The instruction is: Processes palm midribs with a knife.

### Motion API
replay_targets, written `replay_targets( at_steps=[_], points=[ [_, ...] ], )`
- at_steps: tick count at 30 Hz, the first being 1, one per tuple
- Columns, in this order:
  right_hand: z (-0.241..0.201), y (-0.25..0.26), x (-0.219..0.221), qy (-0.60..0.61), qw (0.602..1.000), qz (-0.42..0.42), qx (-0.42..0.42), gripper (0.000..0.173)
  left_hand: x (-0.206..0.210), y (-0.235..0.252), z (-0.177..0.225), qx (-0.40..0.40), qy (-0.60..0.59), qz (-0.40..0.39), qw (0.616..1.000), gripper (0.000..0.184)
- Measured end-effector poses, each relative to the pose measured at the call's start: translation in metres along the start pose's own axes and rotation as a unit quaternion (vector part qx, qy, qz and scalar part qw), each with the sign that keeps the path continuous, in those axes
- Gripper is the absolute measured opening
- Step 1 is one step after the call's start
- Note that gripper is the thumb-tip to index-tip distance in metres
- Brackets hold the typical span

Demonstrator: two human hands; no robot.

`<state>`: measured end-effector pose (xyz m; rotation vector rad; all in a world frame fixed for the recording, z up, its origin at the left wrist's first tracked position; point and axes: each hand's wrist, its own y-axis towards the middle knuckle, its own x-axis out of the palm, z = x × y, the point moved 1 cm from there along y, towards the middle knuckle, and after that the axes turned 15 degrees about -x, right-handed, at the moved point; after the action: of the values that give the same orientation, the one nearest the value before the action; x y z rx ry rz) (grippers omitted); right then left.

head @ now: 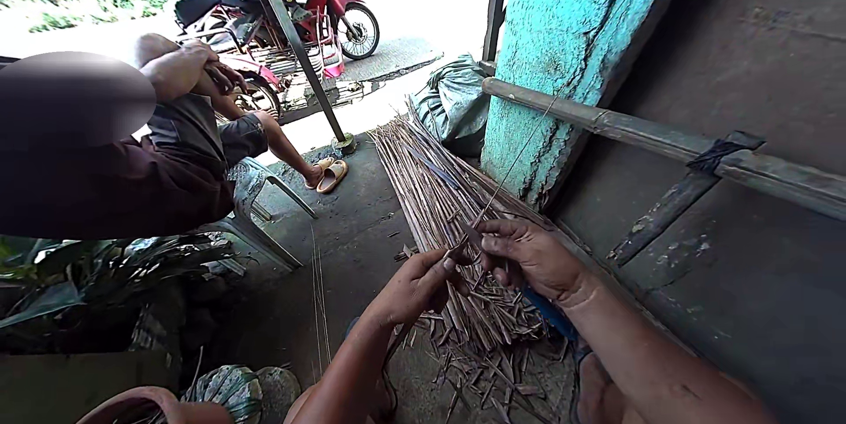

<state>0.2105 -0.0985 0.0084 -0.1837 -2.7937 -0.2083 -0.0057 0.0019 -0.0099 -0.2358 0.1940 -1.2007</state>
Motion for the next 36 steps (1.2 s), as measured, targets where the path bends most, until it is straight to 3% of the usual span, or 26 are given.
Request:
replay_targets(
  at_steps=[2,7,11,16,21,23,25,28,31,36],
  points=[
    [0.001,0.000,0.001,-0.003,1.000,0.004,0.000,0.027,-0.001,0.000,0.001,0.001,0.004,0.004,1.000,0.042],
    [-0.031,0.008,-0.026,-0.003,0.988,0.132,-0.075,0.028,0.001,0.001,-0.001,0.004,0.020,-0.014,1.000,0.040],
    [-0.017,0.000,-0.012,-0.014,0.999,0.043,-0.012,0.029,0.001,0.003,-0.004,0.001,0.026,-0.009,1.000,0.040],
    [-0.029,0.001,-0.025,-0.026,0.996,0.071,-0.043,0.027,-0.001,0.003,-0.002,0.004,0.088,0.055,0.995,0.034],
    [-0.053,0.003,-0.049,-0.031,0.968,0.211,-0.131,0.024,-0.002,0.005,-0.008,0.031,0.130,0.076,0.988,0.031],
    [-0.051,0.002,-0.049,-0.032,0.972,0.200,-0.116,0.029,-0.002,0.005,-0.011,0.023,0.134,0.073,0.988,0.031],
    [-0.036,-0.004,-0.033,-0.037,0.988,0.135,-0.065,0.031,-0.001,0.006,-0.015,0.021,0.129,0.082,0.988,0.032],
    [-0.017,-0.005,-0.017,-0.024,0.996,0.089,-0.017,0.022,-0.004,0.007,-0.014,0.018,0.139,0.109,0.984,0.031],
    [-0.041,-0.003,-0.042,-0.028,0.983,0.164,-0.082,0.022,-0.008,0.004,-0.015,0.014,0.180,0.143,0.973,0.030],
    [-0.095,-0.017,-0.094,-0.010,0.923,0.314,-0.223,0.030,-0.014,0.003,-0.029,0.052,0.279,0.195,0.939,0.031]
  ],
)
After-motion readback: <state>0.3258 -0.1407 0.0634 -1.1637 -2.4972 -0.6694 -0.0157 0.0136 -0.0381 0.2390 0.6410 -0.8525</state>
